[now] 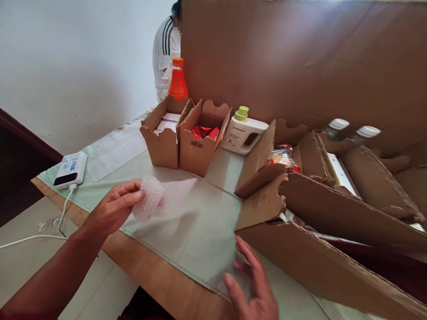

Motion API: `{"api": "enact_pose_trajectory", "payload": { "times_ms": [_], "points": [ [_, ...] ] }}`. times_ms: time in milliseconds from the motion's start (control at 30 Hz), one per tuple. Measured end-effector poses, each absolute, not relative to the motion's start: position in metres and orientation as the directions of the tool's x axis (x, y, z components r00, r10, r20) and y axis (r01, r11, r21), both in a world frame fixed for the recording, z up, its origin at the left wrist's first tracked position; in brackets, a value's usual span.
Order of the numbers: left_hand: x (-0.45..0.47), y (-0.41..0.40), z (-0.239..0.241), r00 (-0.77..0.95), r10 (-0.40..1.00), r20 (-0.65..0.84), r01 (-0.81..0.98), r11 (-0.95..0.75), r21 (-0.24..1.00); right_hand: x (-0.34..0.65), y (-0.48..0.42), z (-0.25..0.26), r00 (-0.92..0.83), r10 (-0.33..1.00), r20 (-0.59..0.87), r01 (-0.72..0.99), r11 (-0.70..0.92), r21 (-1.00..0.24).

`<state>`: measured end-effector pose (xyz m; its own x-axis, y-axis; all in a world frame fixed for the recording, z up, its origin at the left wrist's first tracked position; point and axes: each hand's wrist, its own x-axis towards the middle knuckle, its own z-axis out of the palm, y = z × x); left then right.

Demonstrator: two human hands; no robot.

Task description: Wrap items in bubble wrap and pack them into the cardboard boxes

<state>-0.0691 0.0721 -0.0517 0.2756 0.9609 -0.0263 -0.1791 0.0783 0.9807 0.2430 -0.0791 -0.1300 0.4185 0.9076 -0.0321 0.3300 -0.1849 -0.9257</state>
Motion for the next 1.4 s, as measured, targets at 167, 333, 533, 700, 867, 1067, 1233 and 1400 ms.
{"api": "enact_pose_trajectory", "payload": {
  "times_ms": [167,333,533,700,867,1067,1233,1400],
  "points": [
    [-0.025,0.032,-0.066,0.434,0.879,-0.195,-0.382,0.376,0.844,0.212,-0.051,-0.120,0.187,0.981,-0.058,-0.067,-0.047,-0.997],
    [0.007,0.004,-0.089,0.502,0.806,-0.313,-0.364,0.525,0.769,0.222,-0.081,-0.125,0.301,0.942,-0.150,-0.192,-0.094,-0.977],
    [0.045,-0.024,-0.104,0.523,0.788,-0.326,-0.169,0.471,0.866,0.251,-0.130,-0.106,0.443,0.893,-0.085,-0.045,-0.073,-0.996],
    [0.072,-0.029,-0.101,0.373,0.871,-0.321,0.191,0.267,0.945,0.259,-0.159,-0.094,0.499,0.866,0.036,0.092,-0.012,-0.996],
    [0.063,-0.024,-0.103,0.309,0.904,-0.296,0.237,0.228,0.944,0.272,-0.167,-0.096,0.618,0.776,0.122,0.252,-0.049,-0.967],
    [0.055,-0.023,-0.121,0.361,0.928,-0.096,0.548,-0.128,0.827,0.288,-0.165,-0.121,0.656,0.719,0.229,0.591,-0.301,-0.748],
    [0.054,-0.021,-0.114,0.334,0.913,0.232,0.589,-0.395,0.705,0.307,-0.173,-0.131,0.567,0.697,0.439,0.795,-0.323,-0.513],
    [0.061,-0.034,-0.089,0.506,0.838,0.205,0.360,-0.421,0.833,0.282,-0.154,-0.115,0.301,0.811,0.501,0.912,-0.092,-0.399]
  ]
}}
